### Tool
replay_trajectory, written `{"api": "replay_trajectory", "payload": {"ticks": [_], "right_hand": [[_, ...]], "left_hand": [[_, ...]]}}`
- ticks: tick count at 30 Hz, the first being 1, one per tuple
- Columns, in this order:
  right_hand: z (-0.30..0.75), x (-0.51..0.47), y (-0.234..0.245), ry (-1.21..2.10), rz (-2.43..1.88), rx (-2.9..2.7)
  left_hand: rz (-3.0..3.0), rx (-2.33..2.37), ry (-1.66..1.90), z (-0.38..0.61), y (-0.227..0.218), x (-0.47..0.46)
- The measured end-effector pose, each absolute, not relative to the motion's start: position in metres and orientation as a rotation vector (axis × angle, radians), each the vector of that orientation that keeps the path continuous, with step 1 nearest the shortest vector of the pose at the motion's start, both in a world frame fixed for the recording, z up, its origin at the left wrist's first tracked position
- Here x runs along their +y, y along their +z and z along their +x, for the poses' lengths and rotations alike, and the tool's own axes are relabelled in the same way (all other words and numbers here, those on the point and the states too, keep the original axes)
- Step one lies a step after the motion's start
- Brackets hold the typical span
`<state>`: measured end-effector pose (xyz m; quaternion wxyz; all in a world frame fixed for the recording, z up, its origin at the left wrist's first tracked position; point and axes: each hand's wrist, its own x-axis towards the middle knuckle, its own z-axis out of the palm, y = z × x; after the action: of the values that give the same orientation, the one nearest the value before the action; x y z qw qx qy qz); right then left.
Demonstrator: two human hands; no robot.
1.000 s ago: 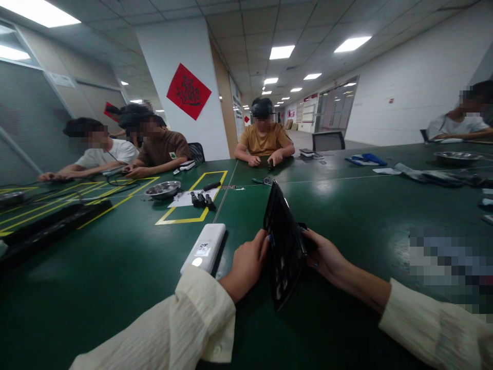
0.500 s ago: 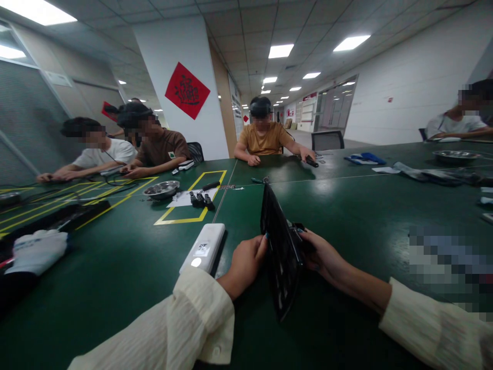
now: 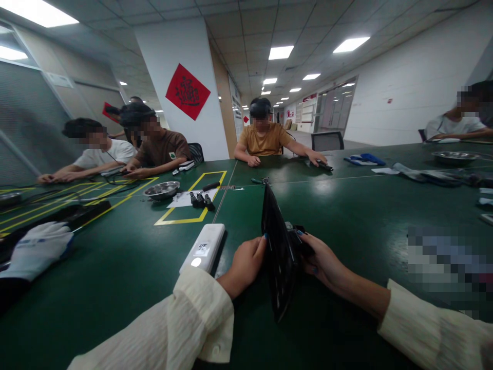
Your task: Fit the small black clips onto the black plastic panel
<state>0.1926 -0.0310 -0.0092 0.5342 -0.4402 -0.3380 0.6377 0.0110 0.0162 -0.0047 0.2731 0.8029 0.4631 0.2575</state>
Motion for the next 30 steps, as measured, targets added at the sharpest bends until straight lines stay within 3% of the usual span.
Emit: {"api": "replay_trajectory", "payload": {"ticks": [30], "right_hand": [[0.194, -0.031, -0.008, 1.566, -1.047, -0.758]], "left_hand": [[2.384, 1.287, 0.547, 0.012, 0.001, 0.006]]}}
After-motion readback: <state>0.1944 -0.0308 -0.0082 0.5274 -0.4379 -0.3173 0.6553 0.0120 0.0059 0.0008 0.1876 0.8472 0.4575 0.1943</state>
